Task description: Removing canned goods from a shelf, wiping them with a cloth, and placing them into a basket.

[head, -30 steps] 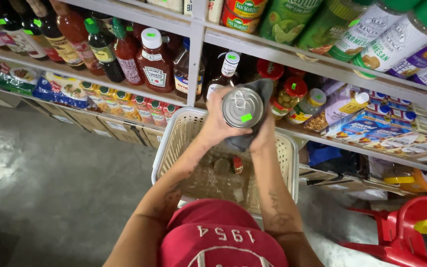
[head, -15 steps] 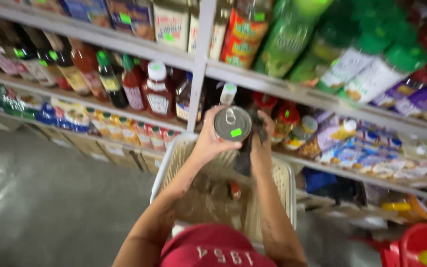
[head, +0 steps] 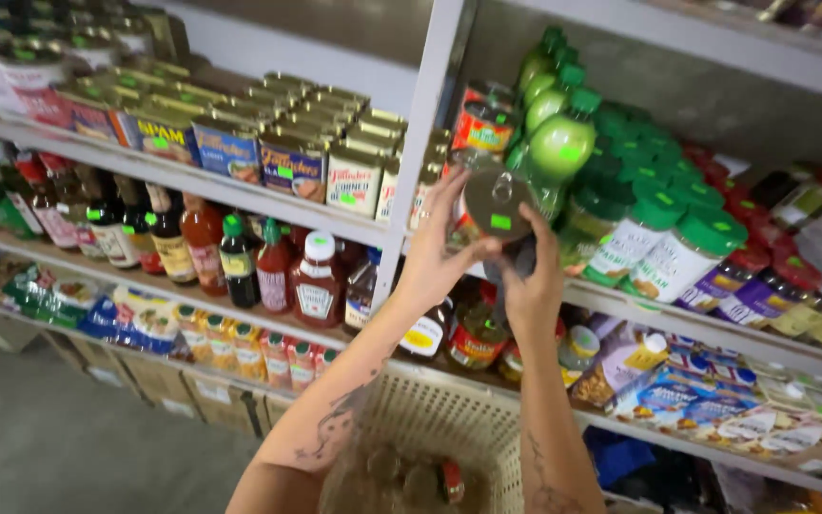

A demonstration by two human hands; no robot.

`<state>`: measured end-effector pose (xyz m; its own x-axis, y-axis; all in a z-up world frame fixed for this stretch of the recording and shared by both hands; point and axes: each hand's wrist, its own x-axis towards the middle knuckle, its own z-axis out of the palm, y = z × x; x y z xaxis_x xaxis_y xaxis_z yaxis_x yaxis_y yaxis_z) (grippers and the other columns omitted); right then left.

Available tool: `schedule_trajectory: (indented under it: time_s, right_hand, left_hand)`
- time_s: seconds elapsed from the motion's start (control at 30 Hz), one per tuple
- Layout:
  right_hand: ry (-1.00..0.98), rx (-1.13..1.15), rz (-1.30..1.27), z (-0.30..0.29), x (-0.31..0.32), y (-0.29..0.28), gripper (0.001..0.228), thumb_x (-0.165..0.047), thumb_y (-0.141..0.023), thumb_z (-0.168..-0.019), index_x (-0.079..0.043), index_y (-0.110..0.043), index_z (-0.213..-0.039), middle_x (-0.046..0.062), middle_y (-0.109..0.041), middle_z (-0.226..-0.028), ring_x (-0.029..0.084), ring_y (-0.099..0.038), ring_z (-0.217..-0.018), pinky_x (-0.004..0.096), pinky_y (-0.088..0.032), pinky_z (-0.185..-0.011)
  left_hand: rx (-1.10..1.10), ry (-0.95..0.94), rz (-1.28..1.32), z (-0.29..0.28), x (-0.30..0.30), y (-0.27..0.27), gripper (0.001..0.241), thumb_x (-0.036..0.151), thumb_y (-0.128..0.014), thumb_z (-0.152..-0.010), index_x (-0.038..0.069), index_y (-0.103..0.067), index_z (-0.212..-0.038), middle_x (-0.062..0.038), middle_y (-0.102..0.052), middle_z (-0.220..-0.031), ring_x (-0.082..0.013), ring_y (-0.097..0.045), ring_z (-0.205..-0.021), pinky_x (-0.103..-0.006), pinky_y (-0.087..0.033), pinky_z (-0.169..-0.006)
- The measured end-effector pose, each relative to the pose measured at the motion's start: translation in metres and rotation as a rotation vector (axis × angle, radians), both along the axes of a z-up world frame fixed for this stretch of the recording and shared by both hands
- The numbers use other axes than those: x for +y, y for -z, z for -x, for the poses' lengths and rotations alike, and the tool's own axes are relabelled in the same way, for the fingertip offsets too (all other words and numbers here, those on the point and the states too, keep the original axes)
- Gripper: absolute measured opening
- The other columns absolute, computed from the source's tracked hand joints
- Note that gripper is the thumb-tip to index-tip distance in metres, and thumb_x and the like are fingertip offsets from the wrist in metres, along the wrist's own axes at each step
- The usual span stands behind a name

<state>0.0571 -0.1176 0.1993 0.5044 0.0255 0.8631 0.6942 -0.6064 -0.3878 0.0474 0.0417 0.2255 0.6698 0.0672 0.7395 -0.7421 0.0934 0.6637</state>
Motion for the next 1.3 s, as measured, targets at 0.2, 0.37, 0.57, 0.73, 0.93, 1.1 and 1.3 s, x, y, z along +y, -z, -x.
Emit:
schedule_trajectory:
  time_s: [0.2, 0.37, 0.57, 0.73, 0.93, 1.1, 1.3]
  right_hand:
    - [0.142, 0.038, -0.011, -0.048, 0.007, -0.028, 0.071, -0.028, -0.082, -0.086, -0.029, -0.052, -0.149, 0.013, -0.062, -0.141, 0.042, -0.059, -0.126, 0.058, -0.047, -0.105]
    - [0.316, 0.197, 0.038, -0.07, 0.019, -0.025, 0.066, -0.038, -0.076, -0.091, -0.043, -0.046, -0.15, 0.004, -0.066, -0.137, 0.037, -0.068, -0.114, 0.057, -0.054, -0.094]
    - [0.561, 0.058, 0.066, -0.087, 0.027, -0.002, 0.064, -0.047, -0.071, -0.094, -0.046, -0.04, -0.15, -0.002, -0.068, -0.13, 0.039, -0.074, -0.086, 0.056, -0.059, -0.075]
    - [0.561, 0.093, 0.017, -0.085, 0.022, 0.008, 0.06, -0.049, -0.078, -0.089, -0.037, -0.05, -0.14, 0.008, -0.076, -0.099, 0.038, -0.075, -0.08, 0.052, -0.059, -0.071]
    - [0.214, 0.386, -0.128, -0.074, 0.016, 0.007, 0.067, -0.044, -0.083, -0.082, -0.05, -0.055, -0.142, 0.005, -0.074, -0.122, 0.035, -0.069, -0.112, 0.046, -0.056, -0.096]
    - [0.153, 0.492, -0.181, -0.083, 0.012, 0.015, 0.08, -0.046, -0.083, -0.08, -0.05, -0.045, -0.151, 0.014, -0.072, -0.126, 0.039, -0.066, -0.118, 0.05, -0.053, -0.102]
    - [0.037, 0.51, -0.125, -0.057, 0.035, -0.009, 0.093, -0.031, -0.082, -0.08, -0.041, -0.034, -0.158, 0.025, -0.064, -0.136, 0.045, -0.059, -0.126, 0.053, -0.048, -0.11]
  left_hand:
    - [-0.17, -0.11, -0.136, -0.072, -0.001, 0.003, 0.059, 0.022, -0.052, -0.108, 0.002, -0.03, -0.158, -0.033, -0.044, -0.145, -0.0505, -0.041, -0.14, -0.0592, -0.032, -0.118]
    - [-0.049, -0.163, -0.12, -0.074, -0.002, -0.012, 0.057, 0.014, -0.047, -0.108, -0.001, -0.027, -0.159, -0.033, -0.043, -0.148, -0.0474, -0.038, -0.143, -0.0562, -0.025, -0.121]
    - [0.009, -0.245, -0.103, -0.099, 0.0, 0.001, 0.049, 0.009, -0.047, -0.106, -0.002, -0.04, -0.153, -0.031, -0.048, -0.144, -0.048, -0.044, -0.139, -0.0554, -0.031, -0.119]
    - [0.057, -0.223, -0.075, -0.098, -0.003, -0.002, 0.065, 0.027, -0.059, -0.103, 0.002, -0.032, -0.156, -0.03, -0.048, -0.146, -0.0502, -0.043, -0.139, -0.0587, -0.031, -0.118]
    - [0.083, -0.241, -0.098, -0.099, -0.003, -0.009, 0.077, 0.037, -0.073, -0.092, 0.006, -0.035, -0.151, -0.026, -0.052, -0.144, -0.0485, -0.05, -0.134, -0.0583, -0.036, -0.116]
    - [0.105, -0.347, -0.11, -0.115, -0.009, -0.007, 0.057, 0.035, -0.047, -0.107, 0.002, -0.032, -0.152, -0.031, -0.048, -0.144, -0.054, -0.047, -0.133, -0.0593, -0.037, -0.115]
    - [0.191, -0.331, -0.114, -0.1, -0.014, -0.017, 0.1, 0.047, -0.079, -0.084, 0.01, -0.02, -0.155, -0.029, -0.044, -0.151, -0.0541, -0.045, -0.136, -0.0592, -0.036, -0.117]
